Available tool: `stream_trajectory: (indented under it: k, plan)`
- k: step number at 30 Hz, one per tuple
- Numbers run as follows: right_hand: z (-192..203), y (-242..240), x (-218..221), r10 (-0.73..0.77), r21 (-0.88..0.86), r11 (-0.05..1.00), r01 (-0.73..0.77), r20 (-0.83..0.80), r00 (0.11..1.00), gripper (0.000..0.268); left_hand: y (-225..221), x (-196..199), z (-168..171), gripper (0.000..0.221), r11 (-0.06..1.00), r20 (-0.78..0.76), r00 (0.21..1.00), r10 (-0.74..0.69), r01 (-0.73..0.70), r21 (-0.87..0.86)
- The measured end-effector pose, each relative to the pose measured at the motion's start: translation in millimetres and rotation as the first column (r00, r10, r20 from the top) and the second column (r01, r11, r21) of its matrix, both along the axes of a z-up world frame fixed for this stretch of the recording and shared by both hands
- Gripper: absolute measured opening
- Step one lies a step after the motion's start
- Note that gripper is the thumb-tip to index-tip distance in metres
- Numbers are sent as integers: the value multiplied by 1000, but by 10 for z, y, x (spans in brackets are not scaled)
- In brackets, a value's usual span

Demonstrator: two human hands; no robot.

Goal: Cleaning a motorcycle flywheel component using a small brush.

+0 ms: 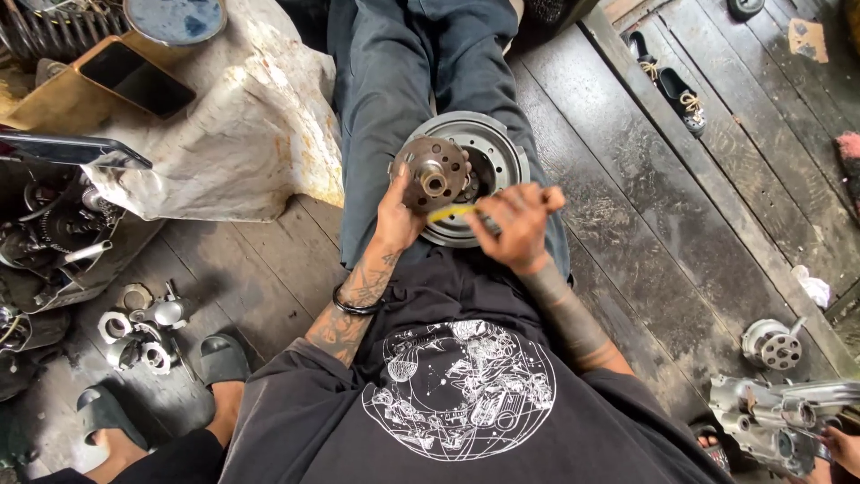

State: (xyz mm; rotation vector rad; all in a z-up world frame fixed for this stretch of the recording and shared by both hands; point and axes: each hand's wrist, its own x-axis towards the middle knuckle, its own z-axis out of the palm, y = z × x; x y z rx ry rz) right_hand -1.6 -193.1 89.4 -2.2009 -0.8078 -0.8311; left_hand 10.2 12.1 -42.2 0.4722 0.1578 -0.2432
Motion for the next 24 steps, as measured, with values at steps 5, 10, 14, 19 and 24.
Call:
stream_trajectory:
  k: [5,10,14,19,24]
  plan:
    - [-532,-181,173,-215,-49,975,218,53,975,19,-146,-16,691,63,983,-66,996,61,-72,-168]
    - [-177,-93,125,-139,-87,985,147,99,985,13,-106,31,366,65,996,-137,987,83,-87,-23]
    - [-60,-7,25,-116,-74,990,121,64,991,13,-167,6,641,83,987,-194,975,111,-85,136]
    - [-275,-83,130,-157,-49,986,162,100,983,14,-71,32,66,81,993,-208,975,81,-61,102]
    - [-229,-7,36,-57,-106,992,64,62,996,16,-95,58,475,79,999,-190,982,22,-14,44]
